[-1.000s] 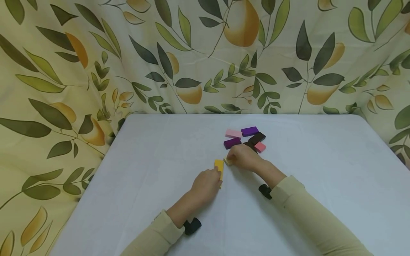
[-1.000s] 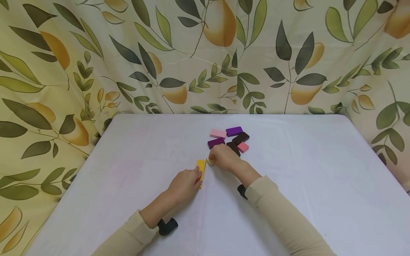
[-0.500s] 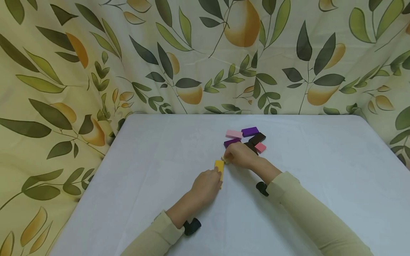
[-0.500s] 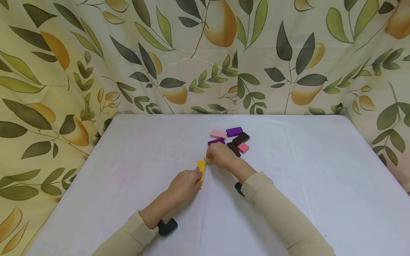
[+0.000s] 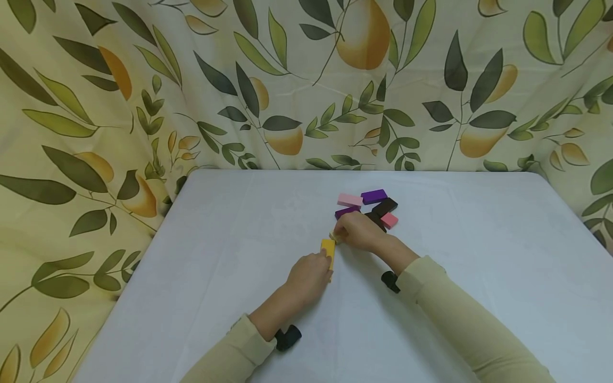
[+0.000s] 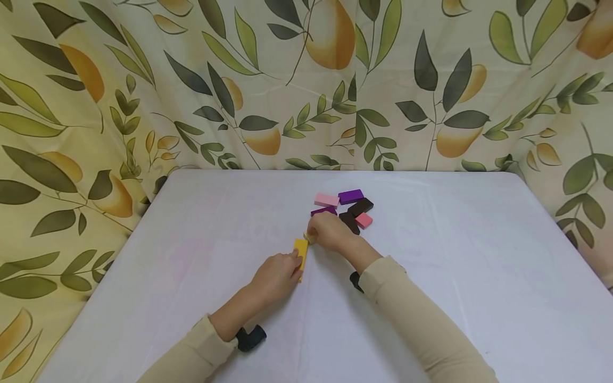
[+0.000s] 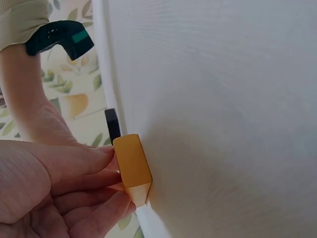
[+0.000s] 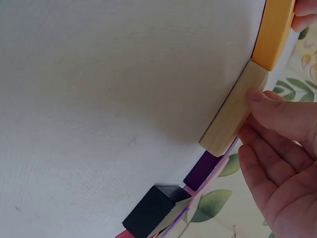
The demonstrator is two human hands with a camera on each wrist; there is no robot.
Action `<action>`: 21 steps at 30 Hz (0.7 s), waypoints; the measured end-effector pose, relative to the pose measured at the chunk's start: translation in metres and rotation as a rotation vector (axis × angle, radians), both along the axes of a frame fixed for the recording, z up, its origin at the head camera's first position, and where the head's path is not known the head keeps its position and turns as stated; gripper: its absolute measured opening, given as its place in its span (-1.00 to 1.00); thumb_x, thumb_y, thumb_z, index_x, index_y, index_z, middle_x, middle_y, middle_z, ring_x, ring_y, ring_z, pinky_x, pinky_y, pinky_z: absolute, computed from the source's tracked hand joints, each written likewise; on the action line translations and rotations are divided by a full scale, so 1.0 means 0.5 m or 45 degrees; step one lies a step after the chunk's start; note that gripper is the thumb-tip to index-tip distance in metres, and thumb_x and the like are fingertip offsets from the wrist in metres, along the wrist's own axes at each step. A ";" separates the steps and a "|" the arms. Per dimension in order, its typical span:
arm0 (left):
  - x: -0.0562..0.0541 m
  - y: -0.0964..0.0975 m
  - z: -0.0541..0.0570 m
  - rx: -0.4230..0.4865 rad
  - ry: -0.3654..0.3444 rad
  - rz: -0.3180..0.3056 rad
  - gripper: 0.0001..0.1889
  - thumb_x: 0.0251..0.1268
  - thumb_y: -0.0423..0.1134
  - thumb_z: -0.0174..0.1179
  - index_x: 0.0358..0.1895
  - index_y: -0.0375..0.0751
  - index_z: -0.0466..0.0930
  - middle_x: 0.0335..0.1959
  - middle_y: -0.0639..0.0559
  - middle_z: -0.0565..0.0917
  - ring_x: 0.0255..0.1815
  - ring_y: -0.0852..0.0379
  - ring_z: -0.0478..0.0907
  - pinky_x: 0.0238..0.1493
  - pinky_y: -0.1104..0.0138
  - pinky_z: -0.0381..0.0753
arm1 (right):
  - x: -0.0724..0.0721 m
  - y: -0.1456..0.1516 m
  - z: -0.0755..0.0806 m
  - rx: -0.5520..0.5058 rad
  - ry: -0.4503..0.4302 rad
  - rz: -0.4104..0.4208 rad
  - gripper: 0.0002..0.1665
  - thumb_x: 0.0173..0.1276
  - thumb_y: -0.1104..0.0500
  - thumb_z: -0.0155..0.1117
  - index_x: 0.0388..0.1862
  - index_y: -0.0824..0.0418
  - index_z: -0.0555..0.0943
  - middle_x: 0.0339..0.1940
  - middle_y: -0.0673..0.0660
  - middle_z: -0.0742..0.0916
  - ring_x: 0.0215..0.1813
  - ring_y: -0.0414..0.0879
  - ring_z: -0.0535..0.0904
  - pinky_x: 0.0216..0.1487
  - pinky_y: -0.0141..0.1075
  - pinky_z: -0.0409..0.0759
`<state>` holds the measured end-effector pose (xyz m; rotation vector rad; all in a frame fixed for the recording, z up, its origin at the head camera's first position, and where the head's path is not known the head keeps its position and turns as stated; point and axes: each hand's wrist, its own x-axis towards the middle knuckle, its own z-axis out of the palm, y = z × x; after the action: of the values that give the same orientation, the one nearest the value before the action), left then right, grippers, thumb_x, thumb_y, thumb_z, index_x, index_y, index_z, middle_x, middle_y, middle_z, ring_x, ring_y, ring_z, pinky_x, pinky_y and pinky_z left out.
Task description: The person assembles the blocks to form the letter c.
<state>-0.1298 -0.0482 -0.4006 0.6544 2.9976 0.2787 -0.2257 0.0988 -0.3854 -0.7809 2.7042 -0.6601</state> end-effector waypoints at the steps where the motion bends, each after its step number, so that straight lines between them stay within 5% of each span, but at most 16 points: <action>1: 0.000 0.000 0.000 -0.003 -0.004 0.000 -0.67 0.23 -0.22 0.20 0.02 -0.31 0.59 0.08 -0.17 0.54 -0.21 0.03 0.60 -0.32 0.34 0.56 | -0.001 0.000 0.000 0.004 -0.003 0.002 -0.77 0.12 0.37 0.34 -0.19 0.30 0.68 -0.29 0.12 0.71 -0.17 -0.02 0.60 -0.06 -0.18 0.55; 21: 0.001 -0.001 -0.002 -0.035 0.013 -0.013 -0.69 0.22 -0.22 0.20 -0.02 -0.32 0.59 0.08 -0.16 0.54 -0.21 0.02 0.61 -0.31 0.33 0.57 | -0.011 0.000 -0.006 -0.006 -0.004 0.042 -0.77 0.13 0.42 0.31 -0.18 0.32 0.67 -0.27 0.14 0.71 -0.18 -0.03 0.60 -0.08 -0.20 0.56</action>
<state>-0.1294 -0.0484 -0.4018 0.6705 3.0011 0.2343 -0.2311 0.0987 -0.3884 -0.8234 2.6815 -0.6596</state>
